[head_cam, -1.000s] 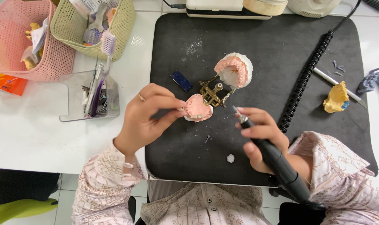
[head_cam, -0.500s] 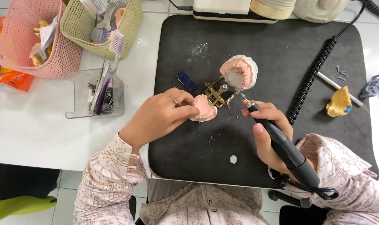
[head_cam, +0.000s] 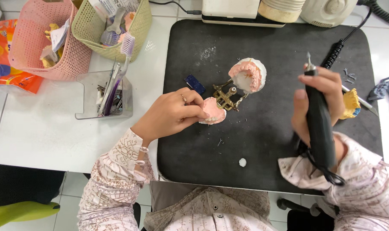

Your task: The person uses a rotary handpiece to grind and shape a small white dental component held in the left hand. The person repeatedly rotates the component and applies the tool to different surfaces, then briefly sets the tool down and handles a pink denture mold on the table.

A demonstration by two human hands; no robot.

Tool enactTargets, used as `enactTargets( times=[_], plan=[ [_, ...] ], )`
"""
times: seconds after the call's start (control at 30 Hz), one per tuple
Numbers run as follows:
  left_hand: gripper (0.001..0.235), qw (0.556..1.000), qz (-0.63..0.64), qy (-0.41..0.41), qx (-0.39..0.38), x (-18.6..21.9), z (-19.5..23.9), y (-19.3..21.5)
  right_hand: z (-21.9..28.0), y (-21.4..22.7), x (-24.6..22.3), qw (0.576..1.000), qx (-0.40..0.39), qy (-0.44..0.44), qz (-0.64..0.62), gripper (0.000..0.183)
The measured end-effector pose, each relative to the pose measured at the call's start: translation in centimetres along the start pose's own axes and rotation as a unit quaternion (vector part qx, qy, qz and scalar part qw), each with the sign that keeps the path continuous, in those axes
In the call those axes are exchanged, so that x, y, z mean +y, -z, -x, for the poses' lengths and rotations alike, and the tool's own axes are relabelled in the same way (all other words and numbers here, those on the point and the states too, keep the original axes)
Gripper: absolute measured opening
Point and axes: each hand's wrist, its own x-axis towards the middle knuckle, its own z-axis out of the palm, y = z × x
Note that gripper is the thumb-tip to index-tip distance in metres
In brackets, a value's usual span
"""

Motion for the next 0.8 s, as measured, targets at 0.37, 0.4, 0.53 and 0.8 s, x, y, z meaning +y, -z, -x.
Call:
enactTargets(
  times=[0.37,0.4,0.53,0.8],
  plan=[
    [0.011,1.000,-0.004,-0.018,0.005,-0.1,-0.2,-0.3,-2.5,2.2,4.4,0.805,-0.265,0.105,0.520,0.018],
    [0.011,1.000,-0.003,-0.016,0.004,-0.1,-0.2,-0.3,-2.3,2.0,4.5,0.789,-0.279,0.103,0.538,0.021],
    [0.012,1.000,0.004,0.002,-0.003,-0.1,-0.2,-0.4,-1.6,1.6,5.8,0.790,-0.289,0.107,0.530,0.031],
    [0.019,0.999,-0.011,0.036,-0.034,-0.1,-0.4,0.4,-3.3,3.8,17.0,0.895,-0.138,-0.017,0.424,0.056]
  ],
)
